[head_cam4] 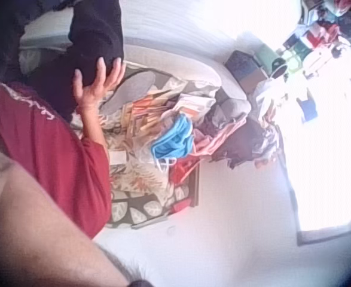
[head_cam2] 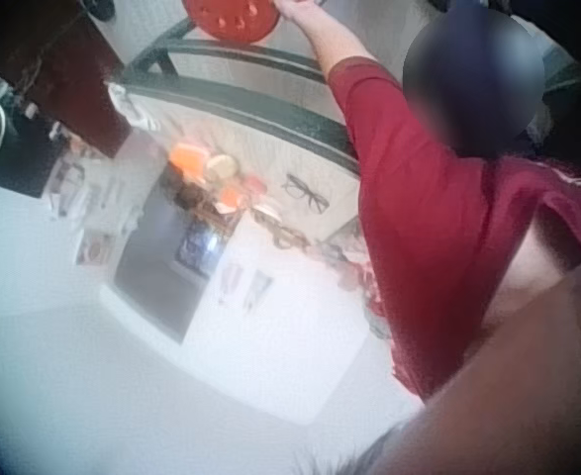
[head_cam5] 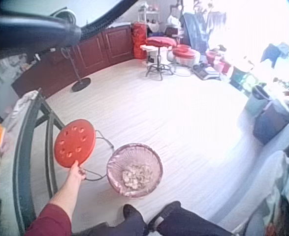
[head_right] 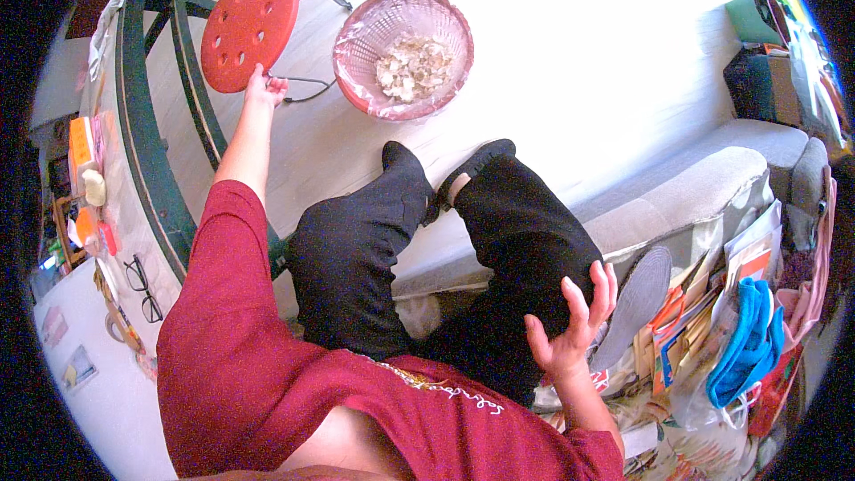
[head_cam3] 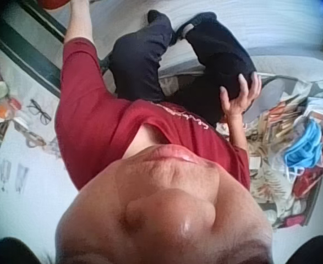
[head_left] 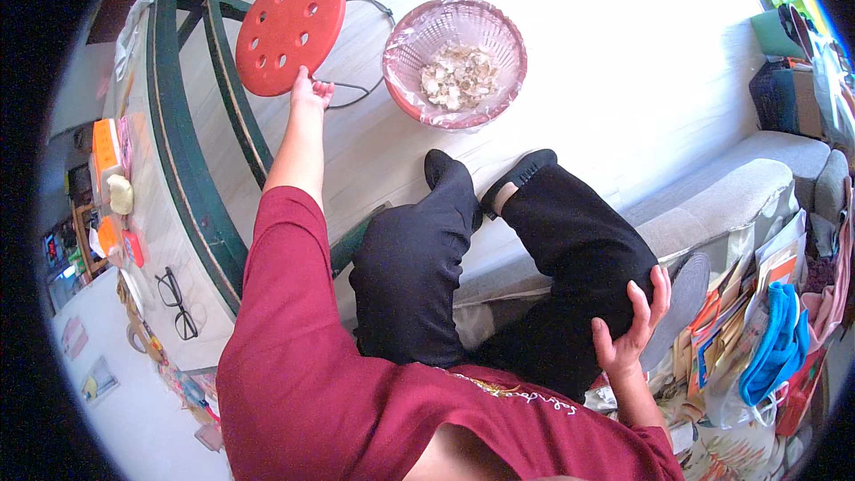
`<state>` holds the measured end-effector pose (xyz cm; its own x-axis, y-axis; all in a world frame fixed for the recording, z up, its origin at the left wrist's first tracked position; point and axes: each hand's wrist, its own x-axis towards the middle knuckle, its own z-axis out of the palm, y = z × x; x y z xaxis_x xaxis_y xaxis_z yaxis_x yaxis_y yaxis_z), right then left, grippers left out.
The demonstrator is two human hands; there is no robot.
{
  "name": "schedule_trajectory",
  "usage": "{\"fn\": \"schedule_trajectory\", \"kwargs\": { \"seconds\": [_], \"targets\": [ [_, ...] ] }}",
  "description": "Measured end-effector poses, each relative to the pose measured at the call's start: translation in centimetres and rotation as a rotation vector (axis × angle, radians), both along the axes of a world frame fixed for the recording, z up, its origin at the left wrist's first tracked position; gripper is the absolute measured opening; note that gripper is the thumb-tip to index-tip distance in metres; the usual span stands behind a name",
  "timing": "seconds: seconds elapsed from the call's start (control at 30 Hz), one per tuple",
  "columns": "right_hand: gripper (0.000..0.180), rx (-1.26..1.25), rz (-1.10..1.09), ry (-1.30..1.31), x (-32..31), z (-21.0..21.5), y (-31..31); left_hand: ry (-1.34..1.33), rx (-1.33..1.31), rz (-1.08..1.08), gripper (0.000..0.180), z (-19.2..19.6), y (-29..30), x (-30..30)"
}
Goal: The person trims a grey shoe insole with a pair of scissors, then writes on a yellow piece of paper using a pen.
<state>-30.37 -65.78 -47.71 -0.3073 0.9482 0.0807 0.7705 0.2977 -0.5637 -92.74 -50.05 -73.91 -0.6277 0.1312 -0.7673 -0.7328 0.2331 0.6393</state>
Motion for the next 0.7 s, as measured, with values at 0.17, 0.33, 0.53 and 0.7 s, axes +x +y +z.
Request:
{"fn": "schedule_trajectory", "kwargs": {
  "seconds": [0.17,0.33,0.53,0.7],
  "targets": [
    [0.059,0.0,0.006,0.013,-0.2,-0.1,0.0,0.013,0.11,-0.222,0.065,0.7,-1.9,4.2],
    [0.058,0.008,0.01,-0.005,-0.6,0.2,0.1,-0.086,0.3,-0.436,0.073,1.2,-4.0,14.8],
    [0.056,0.036,-0.01,0.031,-0.6,0.3,-0.3,-0.247,0.443,-0.54,0.067,3.1,-8.7,21.0],
    [0.054,0.095,-0.051,0.036,-0.2,0.0,-0.6,-0.231,0.157,-0.859,0.054,5.4,-11.5,20.9]
  ]
}}
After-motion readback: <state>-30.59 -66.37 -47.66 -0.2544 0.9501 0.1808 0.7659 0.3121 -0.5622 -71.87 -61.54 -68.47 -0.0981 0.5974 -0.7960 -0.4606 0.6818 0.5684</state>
